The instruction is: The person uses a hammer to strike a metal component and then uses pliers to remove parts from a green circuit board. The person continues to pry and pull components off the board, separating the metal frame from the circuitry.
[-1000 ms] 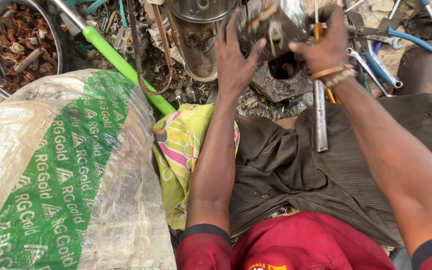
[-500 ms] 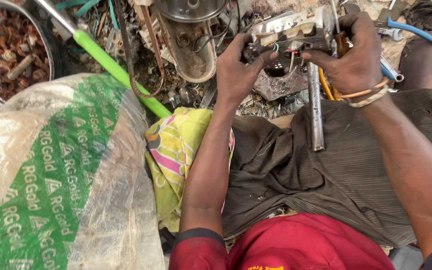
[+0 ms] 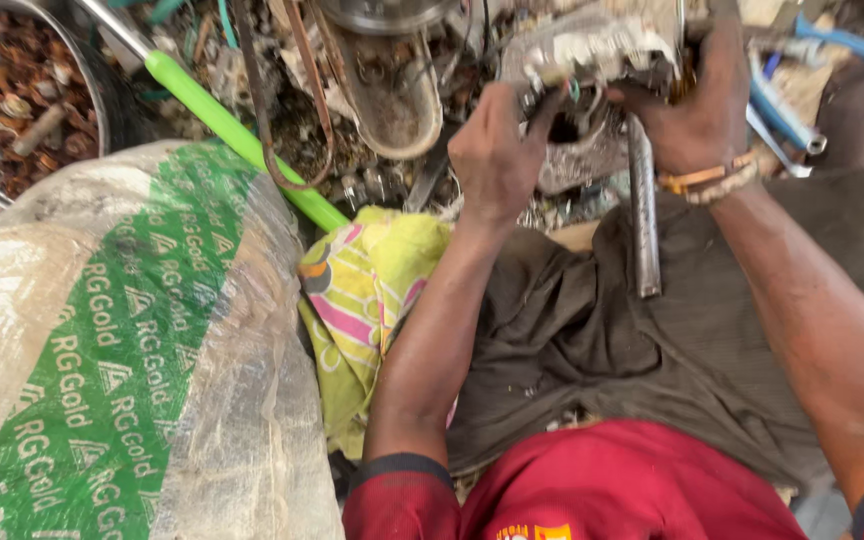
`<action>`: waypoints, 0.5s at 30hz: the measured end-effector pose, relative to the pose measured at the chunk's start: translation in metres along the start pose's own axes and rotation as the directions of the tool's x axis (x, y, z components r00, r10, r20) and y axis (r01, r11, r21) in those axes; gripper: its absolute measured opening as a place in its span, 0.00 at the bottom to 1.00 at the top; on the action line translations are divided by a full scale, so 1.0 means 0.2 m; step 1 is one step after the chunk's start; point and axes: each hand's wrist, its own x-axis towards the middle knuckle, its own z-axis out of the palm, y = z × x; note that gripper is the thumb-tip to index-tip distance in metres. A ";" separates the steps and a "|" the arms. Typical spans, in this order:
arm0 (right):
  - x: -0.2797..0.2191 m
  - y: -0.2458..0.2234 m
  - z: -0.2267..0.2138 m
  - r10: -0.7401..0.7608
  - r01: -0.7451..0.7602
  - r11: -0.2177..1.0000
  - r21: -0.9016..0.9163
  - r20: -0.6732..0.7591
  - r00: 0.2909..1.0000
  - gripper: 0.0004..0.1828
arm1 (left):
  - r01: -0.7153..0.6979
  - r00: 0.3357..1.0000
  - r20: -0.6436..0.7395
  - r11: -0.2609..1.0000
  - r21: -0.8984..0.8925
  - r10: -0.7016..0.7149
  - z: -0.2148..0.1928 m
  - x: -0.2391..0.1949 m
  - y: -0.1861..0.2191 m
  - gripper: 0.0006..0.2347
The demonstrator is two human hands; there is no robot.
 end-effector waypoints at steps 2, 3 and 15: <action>0.06 -0.07 -0.05 0.000 -0.002 0.992 0.128 0.009 1.000 0.40 | -0.116 0.991 -0.069 0.989 -0.086 0.110 -0.03 0.03 0.00 0.11; 0.07 -0.11 -0.08 0.096 -0.106 0.966 0.237 0.053 0.994 0.40 | -0.171 0.982 -0.099 0.977 -0.126 0.160 -0.05 0.03 0.00 0.09; 0.07 -0.28 -0.07 0.544 -0.536 -0.188 0.823 0.542 0.641 0.35 | -0.562 0.827 0.071 0.824 0.068 0.558 -0.08 -0.02 0.06 0.04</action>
